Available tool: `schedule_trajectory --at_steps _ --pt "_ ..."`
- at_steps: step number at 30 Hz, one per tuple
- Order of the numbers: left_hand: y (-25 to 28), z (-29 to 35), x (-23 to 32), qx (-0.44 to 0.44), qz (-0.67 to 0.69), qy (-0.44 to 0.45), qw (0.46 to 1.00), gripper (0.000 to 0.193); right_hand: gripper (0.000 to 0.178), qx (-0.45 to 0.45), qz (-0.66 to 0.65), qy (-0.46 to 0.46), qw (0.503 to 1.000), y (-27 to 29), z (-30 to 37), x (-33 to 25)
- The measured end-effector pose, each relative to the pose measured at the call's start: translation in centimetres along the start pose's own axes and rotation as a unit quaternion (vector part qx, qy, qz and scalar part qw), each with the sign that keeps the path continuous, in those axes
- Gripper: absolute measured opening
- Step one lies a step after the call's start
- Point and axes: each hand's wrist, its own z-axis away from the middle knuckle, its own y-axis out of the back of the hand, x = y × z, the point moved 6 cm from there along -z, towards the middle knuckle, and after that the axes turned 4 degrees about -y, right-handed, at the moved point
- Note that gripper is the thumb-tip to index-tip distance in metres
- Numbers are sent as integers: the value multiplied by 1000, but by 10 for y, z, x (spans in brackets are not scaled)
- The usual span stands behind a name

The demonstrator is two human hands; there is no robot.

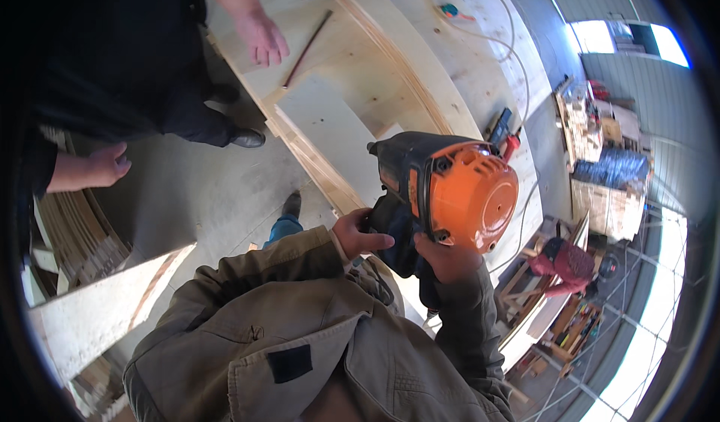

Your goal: The person uses a nail gun to fasten thin wooden planks onto a larger wooden frame on a workbench. They then pick up and move several planks and a large sheet of plywood within the workshop.

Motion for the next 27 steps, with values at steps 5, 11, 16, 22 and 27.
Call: schedule_trajectory --at_steps 5,11,16,22,27 --pt "-38 -2 -58 -76 -61 72 993 76 33 97 91 -20 991 27 69 68" --pt "-91 11 -128 -139 -126 194 963 75 42 184 -159 -112 964 49 158 148" --pt "-131 14 -194 -144 -309 201 918 76 39 200 -164 -104 960 64 228 227" --pt "-198 23 -292 -150 -417 173 879 80 39 242 -255 -52 935 96 314 338" --pt "-229 30 -369 -147 -406 213 876 72 43 230 -295 -76 924 112 365 396"
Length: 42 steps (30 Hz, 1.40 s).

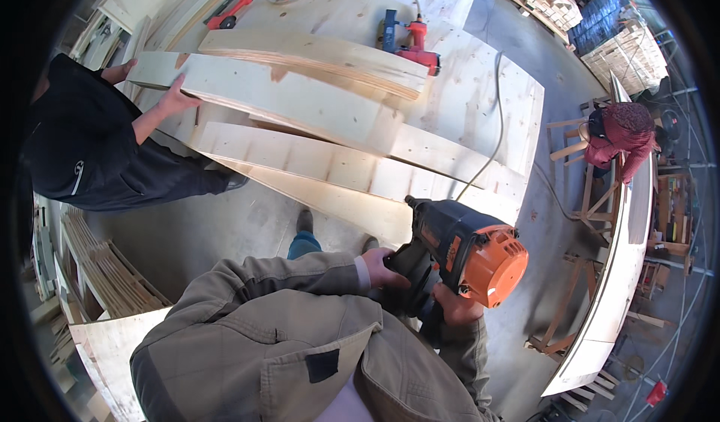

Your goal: The person uses a nail gun to fasten thin wooden planks onto a larger wooden frame on a workbench. They then pick up and move several planks and a large sheet of plywood within the workshop.

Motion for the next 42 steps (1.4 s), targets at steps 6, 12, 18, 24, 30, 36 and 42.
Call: schedule_trajectory --at_steps 6,12,18,24,30,36,42 --pt "-35 -22 -30 -39 -8 62 997 65 44 32 -124 -37 991 29 18 45" --pt "-51 -35 -48 -95 -28 124 987 74 46 75 -121 -78 987 31 29 61" --pt "-65 -32 -68 -131 -16 183 974 72 46 70 -101 -140 982 28 32 68" --pt "-70 -36 -89 -144 -16 205 968 68 44 70 -83 -167 980 22 31 83" --pt "-90 -43 -102 -147 78 204 965 48 45 72 -56 -152 984 33 33 94" --pt "-107 -91 -130 -104 6 187 977 59 44 16 44 -52 998 63 14 111" --pt "-149 -123 -121 -79 -43 183 979 66 52 -19 15 -29 999 125 -4 133"
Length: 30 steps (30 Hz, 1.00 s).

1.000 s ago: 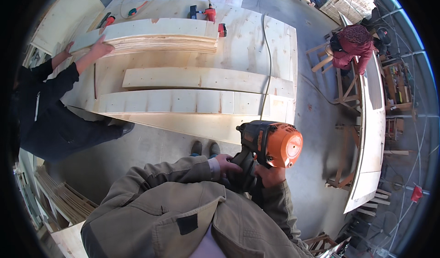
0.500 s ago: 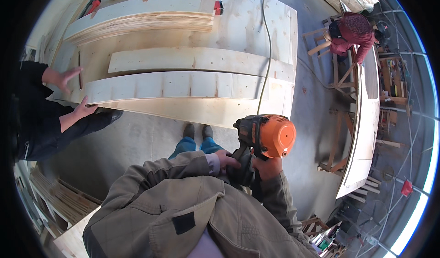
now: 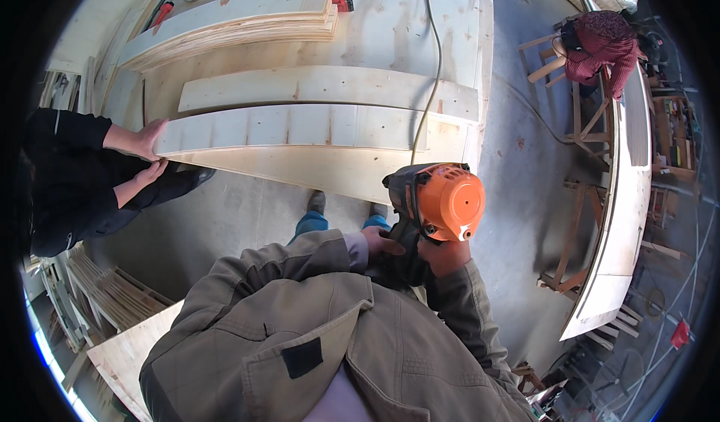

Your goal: The person uses a nail gun to fasten thin wooden planks onto a larger wooden frame on a workbench. They then pick up and move several planks and a large sheet of plywood within the workshop.

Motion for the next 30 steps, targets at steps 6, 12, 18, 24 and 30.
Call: schedule_trajectory --at_steps 6,12,18,24,30 --pt "-43 -20 44 -45 -37 3 998 71 52 35 2 -101 994 56 3 11" --pt "-63 -40 47 -33 -63 16 997 84 46 37 -42 -113 992 73 5 13" --pt "-65 -43 43 -4 -29 32 999 59 45 32 -12 -82 996 74 -1 13" --pt "-55 -44 33 -10 -16 14 1000 82 45 13 -13 -85 996 58 -9 8" --pt "-36 -28 26 15 17 1 1000 67 45 -28 35 -47 998 36 -20 3"
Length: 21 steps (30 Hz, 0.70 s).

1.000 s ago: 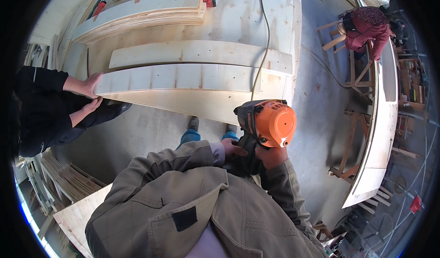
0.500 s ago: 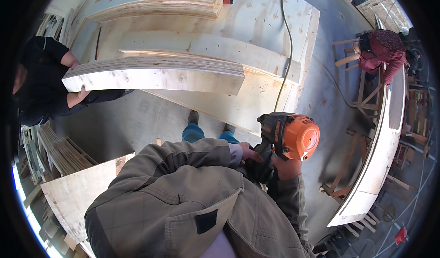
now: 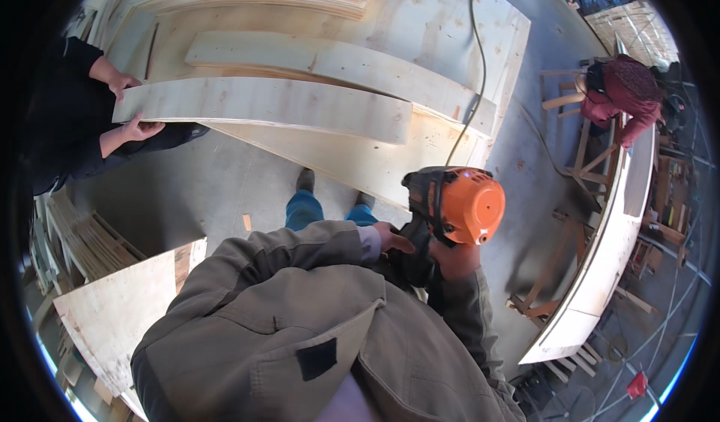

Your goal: The person uses a nail gun to fasten thin wooden planks onto a larger wooden frame on a workbench. They then pick up and move several planks and a large sheet of plywood within the workshop.

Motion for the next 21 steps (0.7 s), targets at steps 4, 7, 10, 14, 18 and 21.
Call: schedule_trajectory --at_steps 4,7,10,14,18,21 --pt "18 27 8 12 30 -27 999 65 43 10 42 72 996 -13 -4 -17" --pt "29 46 20 5 116 -42 992 75 44 21 59 89 994 -20 -2 -33" --pt "37 57 42 7 113 -95 989 68 41 36 112 128 985 -21 -1 -55" --pt "41 66 64 27 124 -148 981 62 37 47 68 70 994 -14 -1 -72" --pt "49 71 83 36 138 -191 971 68 38 47 37 9 998 -9 -10 -82" --pt "56 73 90 41 139 -199 969 60 37 48 55 18 997 -9 -18 -90"
